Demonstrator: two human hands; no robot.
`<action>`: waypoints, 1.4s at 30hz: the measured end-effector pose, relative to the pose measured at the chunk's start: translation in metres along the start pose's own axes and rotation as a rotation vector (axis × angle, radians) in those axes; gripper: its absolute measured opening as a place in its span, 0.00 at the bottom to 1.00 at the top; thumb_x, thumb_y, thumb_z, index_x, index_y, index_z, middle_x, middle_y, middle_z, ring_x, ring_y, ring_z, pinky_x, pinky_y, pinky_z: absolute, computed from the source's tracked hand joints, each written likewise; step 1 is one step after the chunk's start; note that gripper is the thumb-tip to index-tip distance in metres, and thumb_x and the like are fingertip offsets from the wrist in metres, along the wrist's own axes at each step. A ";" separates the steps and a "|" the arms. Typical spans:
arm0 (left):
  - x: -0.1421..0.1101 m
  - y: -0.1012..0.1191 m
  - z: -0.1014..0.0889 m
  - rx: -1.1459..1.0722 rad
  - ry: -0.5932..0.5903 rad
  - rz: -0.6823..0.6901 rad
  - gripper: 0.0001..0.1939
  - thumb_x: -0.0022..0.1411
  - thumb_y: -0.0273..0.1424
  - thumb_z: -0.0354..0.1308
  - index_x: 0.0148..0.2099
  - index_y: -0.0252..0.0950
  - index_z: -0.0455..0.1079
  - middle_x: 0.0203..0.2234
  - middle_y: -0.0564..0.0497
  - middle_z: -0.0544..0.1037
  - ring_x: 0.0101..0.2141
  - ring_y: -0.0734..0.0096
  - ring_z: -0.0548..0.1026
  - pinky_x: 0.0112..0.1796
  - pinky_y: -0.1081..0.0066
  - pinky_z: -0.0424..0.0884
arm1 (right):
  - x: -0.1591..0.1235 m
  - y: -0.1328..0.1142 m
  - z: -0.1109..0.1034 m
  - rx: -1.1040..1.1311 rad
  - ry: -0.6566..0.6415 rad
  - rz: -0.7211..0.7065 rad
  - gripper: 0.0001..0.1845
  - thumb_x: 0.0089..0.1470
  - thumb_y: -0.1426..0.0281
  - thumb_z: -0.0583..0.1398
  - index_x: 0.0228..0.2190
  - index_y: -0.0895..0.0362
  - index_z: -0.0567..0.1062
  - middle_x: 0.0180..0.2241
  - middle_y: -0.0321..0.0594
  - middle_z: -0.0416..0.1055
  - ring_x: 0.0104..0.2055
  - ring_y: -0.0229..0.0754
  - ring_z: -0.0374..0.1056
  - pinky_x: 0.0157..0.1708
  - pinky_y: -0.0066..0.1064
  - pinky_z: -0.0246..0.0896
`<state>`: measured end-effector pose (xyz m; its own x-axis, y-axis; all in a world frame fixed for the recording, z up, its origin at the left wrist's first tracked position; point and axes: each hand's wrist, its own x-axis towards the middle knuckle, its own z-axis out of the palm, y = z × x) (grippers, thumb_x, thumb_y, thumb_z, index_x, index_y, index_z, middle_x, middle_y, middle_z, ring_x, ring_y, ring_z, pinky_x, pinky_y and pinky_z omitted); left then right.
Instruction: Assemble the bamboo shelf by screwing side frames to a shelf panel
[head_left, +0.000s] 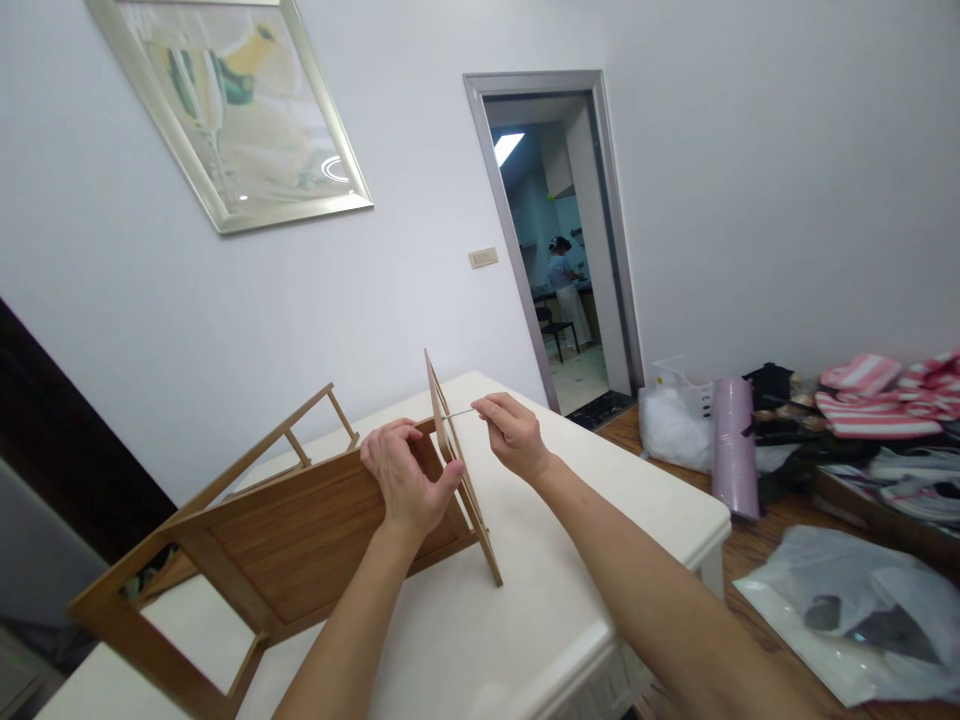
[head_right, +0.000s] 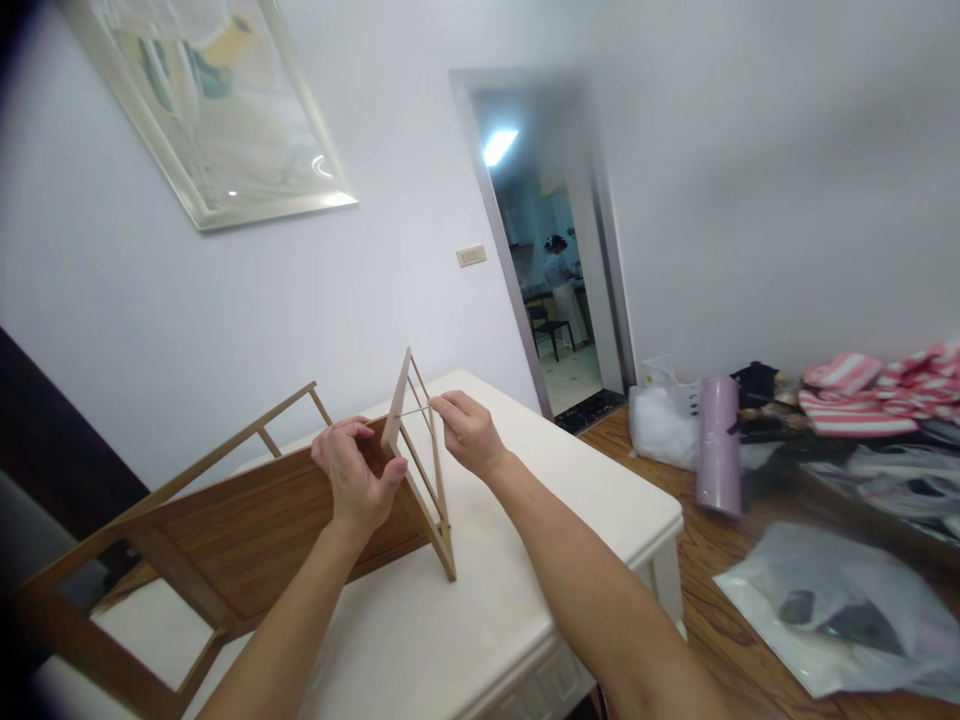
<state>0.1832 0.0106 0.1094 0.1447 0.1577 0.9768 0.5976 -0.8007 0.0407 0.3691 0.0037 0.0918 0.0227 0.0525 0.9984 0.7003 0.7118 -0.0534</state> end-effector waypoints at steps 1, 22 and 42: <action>0.000 0.000 -0.001 0.003 -0.006 -0.004 0.33 0.55 0.65 0.41 0.40 0.39 0.58 0.38 0.42 0.71 0.41 0.54 0.67 0.49 0.52 0.56 | 0.000 0.000 0.000 0.000 0.001 -0.007 0.19 0.60 0.79 0.51 0.47 0.52 0.74 0.36 0.43 0.73 0.39 0.40 0.71 0.40 0.33 0.71; -0.002 -0.002 -0.001 -0.006 -0.042 -0.013 0.35 0.55 0.67 0.35 0.39 0.39 0.59 0.37 0.43 0.70 0.42 0.54 0.66 0.49 0.51 0.56 | 0.010 -0.023 0.007 0.364 0.096 0.552 0.10 0.56 0.66 0.60 0.38 0.54 0.80 0.28 0.37 0.74 0.24 0.34 0.67 0.25 0.29 0.68; -0.001 -0.001 -0.001 0.000 -0.040 -0.002 0.33 0.57 0.65 0.36 0.39 0.39 0.59 0.37 0.43 0.71 0.43 0.54 0.68 0.52 0.51 0.55 | 0.017 0.003 -0.012 1.406 -0.256 1.060 0.19 0.42 0.71 0.72 0.38 0.59 0.79 0.37 0.42 0.81 0.41 0.45 0.78 0.44 0.36 0.72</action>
<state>0.1818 0.0102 0.1081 0.1752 0.1822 0.9675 0.5982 -0.8003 0.0424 0.3802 -0.0015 0.1085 -0.1812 0.8425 0.5073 -0.6217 0.3016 -0.7229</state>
